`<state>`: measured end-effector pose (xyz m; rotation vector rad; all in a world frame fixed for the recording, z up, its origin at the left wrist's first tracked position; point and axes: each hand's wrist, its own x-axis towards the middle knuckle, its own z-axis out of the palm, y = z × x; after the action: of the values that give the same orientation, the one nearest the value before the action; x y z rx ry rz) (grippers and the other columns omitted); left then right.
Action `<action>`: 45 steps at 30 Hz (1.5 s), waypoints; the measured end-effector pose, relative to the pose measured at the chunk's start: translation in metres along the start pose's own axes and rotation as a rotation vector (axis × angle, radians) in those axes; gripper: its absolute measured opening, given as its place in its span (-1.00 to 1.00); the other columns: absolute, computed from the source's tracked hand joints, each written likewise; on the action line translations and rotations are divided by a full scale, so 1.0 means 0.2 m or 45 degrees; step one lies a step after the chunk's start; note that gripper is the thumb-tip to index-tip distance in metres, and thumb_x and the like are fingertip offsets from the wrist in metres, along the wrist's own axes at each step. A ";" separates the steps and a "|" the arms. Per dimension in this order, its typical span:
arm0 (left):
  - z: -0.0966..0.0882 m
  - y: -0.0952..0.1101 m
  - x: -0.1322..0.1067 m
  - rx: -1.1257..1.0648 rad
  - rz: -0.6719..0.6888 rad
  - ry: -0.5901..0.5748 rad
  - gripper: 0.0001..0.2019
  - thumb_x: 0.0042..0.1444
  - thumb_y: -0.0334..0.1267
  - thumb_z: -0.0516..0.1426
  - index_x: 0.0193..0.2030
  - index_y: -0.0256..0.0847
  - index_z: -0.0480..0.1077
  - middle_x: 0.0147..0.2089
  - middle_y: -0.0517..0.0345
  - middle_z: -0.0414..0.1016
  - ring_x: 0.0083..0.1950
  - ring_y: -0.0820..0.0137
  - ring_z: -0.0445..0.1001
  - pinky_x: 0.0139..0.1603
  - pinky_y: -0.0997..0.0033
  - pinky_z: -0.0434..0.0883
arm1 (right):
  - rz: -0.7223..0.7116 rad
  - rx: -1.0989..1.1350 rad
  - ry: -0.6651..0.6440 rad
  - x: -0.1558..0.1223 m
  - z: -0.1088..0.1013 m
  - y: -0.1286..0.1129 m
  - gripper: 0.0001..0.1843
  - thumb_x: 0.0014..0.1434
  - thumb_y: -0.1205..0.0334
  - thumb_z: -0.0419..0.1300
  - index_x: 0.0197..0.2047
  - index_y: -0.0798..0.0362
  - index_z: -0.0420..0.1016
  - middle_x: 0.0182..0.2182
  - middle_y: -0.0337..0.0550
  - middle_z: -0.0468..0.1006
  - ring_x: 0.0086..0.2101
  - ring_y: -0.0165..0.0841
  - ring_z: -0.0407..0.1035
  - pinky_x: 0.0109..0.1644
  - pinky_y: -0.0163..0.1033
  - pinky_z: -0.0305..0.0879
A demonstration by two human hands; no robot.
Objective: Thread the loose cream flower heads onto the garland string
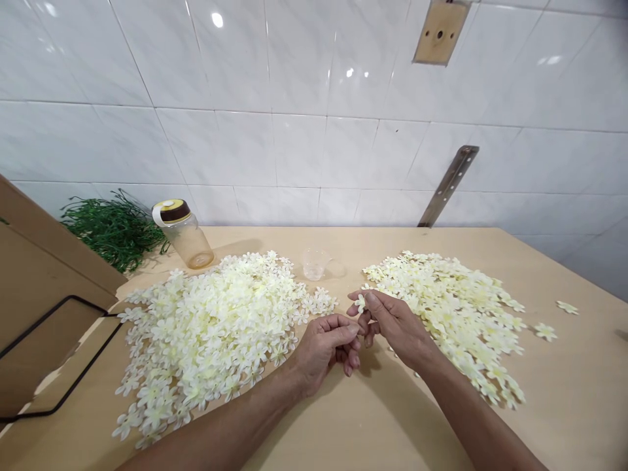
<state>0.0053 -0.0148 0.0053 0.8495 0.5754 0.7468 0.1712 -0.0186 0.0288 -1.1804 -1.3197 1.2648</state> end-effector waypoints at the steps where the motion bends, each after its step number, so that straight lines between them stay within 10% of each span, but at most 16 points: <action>1: 0.00 0.00 0.00 0.001 0.009 0.023 -0.83 0.07 -0.22 0.20 -0.36 -0.32 0.43 -0.43 0.14 0.40 -0.57 0.50 0.38 -0.63 0.53 0.26 | 0.010 0.025 0.002 0.00 0.00 0.00 -0.54 0.24 -0.15 0.10 -0.02 0.05 0.41 -0.19 -0.05 0.54 -0.55 -0.46 0.38 -0.53 -0.30 0.37; 7: 0.00 0.01 0.01 0.008 0.122 0.284 -0.83 0.02 -0.24 0.21 -0.32 -0.32 0.44 -0.46 0.17 0.39 -0.58 0.51 0.37 -0.64 0.54 0.23 | 0.040 -0.009 0.087 0.01 -0.03 0.02 -0.61 0.18 -0.11 0.21 -0.39 0.09 0.39 -0.51 -0.21 0.52 -0.70 -0.56 0.20 -0.63 -0.40 0.19; 14: 0.00 0.01 0.01 0.048 0.194 0.401 -0.78 0.03 -0.16 0.23 -0.30 -0.29 0.41 -0.43 0.17 0.40 -0.58 0.49 0.38 -0.64 0.53 0.25 | 0.121 0.081 -0.074 0.01 -0.02 0.02 -0.61 0.16 -0.12 0.22 -0.30 0.09 0.42 -0.49 -0.20 0.52 -0.58 -0.45 0.36 -0.53 -0.35 0.34; 24: -0.01 -0.02 0.01 0.183 0.158 0.267 -0.70 0.04 -0.05 0.26 -0.36 -0.29 0.40 -0.49 0.13 0.43 -0.59 0.49 0.36 -0.64 0.53 0.28 | 0.118 -0.147 -0.002 -0.01 0.01 0.02 -0.59 0.17 -0.13 0.19 -0.43 0.06 0.34 -0.62 -0.31 0.43 -0.73 -0.53 0.21 -0.70 -0.41 0.17; 32: -0.01 0.00 0.04 0.180 0.175 0.387 -0.63 0.01 0.02 0.27 -0.38 -0.33 0.43 -0.57 0.15 0.40 -0.62 0.52 0.32 -0.62 0.54 0.27 | -0.052 -0.262 -0.056 -0.01 0.02 0.04 -0.56 0.21 -0.06 0.19 0.06 0.01 0.40 -0.52 -0.27 0.45 -0.57 -0.40 0.37 -0.53 -0.29 0.40; 45: -0.03 -0.02 0.04 0.172 0.195 0.384 -0.71 0.08 -0.08 0.22 -0.36 -0.35 0.46 -0.58 0.12 0.40 -0.59 0.49 0.34 -0.61 0.54 0.28 | -0.397 -0.934 0.008 -0.02 0.01 0.03 -0.70 0.30 0.05 0.09 -0.03 -0.12 0.58 -0.28 -0.12 0.61 -0.33 -0.26 0.49 -0.33 -0.23 0.39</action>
<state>0.0073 -0.0086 -0.0022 0.9190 0.8434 0.9937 0.1694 -0.0220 0.0217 -1.3787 -1.9565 0.5493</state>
